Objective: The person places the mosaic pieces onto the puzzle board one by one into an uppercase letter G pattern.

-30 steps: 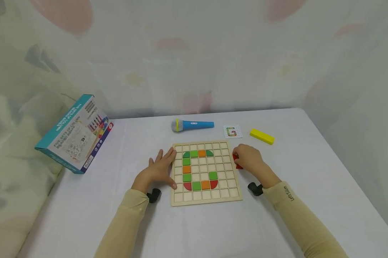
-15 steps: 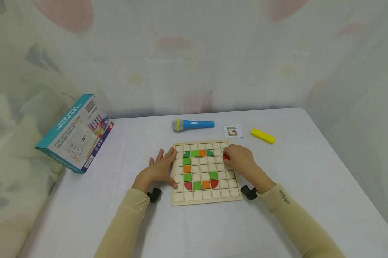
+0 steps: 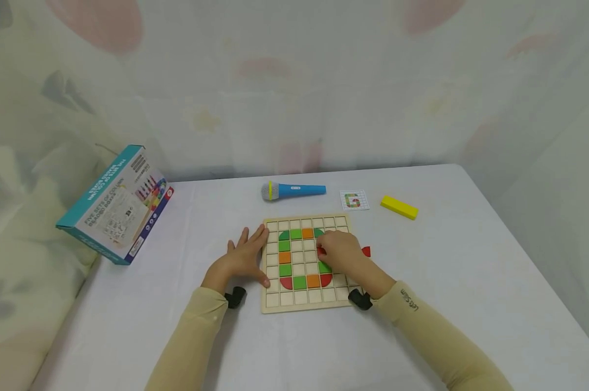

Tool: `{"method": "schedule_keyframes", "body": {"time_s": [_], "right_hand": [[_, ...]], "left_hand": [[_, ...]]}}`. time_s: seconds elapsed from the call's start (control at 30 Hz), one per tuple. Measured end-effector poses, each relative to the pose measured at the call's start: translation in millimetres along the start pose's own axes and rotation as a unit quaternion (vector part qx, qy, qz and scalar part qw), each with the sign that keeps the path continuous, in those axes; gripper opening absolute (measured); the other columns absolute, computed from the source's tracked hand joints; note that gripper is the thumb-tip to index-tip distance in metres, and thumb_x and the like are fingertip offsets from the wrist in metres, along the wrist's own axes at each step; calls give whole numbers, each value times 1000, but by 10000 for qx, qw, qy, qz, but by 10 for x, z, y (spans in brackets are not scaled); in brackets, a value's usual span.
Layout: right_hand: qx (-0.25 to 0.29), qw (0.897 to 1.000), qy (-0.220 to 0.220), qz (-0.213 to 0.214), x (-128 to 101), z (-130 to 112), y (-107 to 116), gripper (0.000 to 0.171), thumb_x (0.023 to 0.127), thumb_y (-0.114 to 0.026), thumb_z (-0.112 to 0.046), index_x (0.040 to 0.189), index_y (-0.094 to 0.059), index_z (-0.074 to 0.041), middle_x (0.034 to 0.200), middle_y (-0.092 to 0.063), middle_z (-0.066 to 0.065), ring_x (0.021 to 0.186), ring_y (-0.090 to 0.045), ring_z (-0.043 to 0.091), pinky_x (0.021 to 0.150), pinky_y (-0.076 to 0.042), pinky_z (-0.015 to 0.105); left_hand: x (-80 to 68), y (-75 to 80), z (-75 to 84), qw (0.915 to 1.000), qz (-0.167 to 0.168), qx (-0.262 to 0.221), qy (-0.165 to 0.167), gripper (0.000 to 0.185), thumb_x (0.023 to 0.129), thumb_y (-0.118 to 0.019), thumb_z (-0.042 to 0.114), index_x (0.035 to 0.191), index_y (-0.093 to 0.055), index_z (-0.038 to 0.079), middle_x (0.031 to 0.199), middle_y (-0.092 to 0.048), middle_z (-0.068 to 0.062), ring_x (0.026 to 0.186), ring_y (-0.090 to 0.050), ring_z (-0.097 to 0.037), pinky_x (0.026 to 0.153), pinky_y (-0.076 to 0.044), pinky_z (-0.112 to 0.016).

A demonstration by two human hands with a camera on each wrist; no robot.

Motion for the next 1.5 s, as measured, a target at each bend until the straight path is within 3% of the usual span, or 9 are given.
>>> {"method": "schedule_keyframes", "body": {"time_s": [0.97,1.2,1.5], "right_hand": [[181,9987,-365,-304,-104,38,-6,25,78,-67,-28,101,-68,-16,92,-64,-3,71,-53,9,59,-46,27],[304,9969,-727,-29,-214,350,129,30,77,-69,-22,106,-65,-15,90,-61,-1,74,-55,13,60,-47,28],[270,9932,-1133,-55,-402,759,215,31,75,-70,-18,105,-65,-11,92,-61,3,80,-58,18,62,-48,32]], "left_hand": [[14,-34,19,10000,-15,16,-39,134,38,-83,50,144,-7,17,150,3,0,134,11,-37,95,3,-68],[16,-23,-15,10000,29,20,-88,135,38,-83,51,144,-7,16,150,2,-1,134,10,-37,95,2,-69],[27,-19,-40,9999,52,49,-129,136,37,-82,54,144,-7,16,150,2,-3,133,10,-38,94,2,-70]]}}
Point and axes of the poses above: each hand's wrist, its own x-axis towards the middle knuckle, its own y-axis out of the back of the hand, z = x × y, the point moved 5 cm from there along x, towards the middle knuckle
